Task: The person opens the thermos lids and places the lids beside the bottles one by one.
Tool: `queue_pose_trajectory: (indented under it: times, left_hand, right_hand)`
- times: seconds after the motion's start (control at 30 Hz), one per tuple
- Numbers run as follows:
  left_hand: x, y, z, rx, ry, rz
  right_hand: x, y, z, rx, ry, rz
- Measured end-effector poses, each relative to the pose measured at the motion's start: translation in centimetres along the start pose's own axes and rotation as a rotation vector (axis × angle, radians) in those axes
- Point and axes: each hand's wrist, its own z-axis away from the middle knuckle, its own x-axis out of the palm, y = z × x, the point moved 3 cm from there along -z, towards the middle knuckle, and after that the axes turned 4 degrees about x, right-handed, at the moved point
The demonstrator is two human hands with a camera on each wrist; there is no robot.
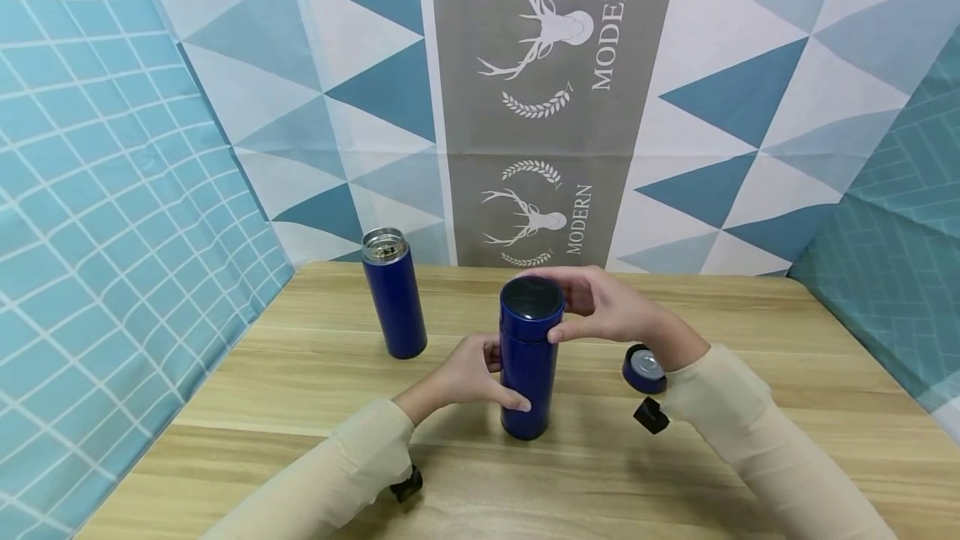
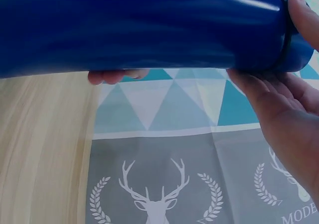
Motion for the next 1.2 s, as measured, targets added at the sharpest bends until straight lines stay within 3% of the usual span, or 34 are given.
queue_pose_trajectory:
  times: [0.2, 0.43, 0.87, 1.2]
  left_hand:
    - [0.0, 0.0, 0.0, -0.001, -0.005, 0.014]
    - [0.0, 0.1, 0.0, -0.007, -0.005, 0.01]
    - [-0.1, 0.3, 0.1, 0.018, -0.003, 0.007]
    - [-0.1, 0.3, 0.1, 0.005, -0.002, 0.002]
  right_hand:
    - [-0.1, 0.4, -0.2, 0.003, -0.021, -0.036]
    - [-0.5, 0.6, -0.4, -0.07, -0.093, -0.062]
    - [-1.2, 0.8, -1.3, -0.078, -0.19, -0.071]
    - [-1.1, 1.4, -1.2, -0.069, -0.227, -0.167]
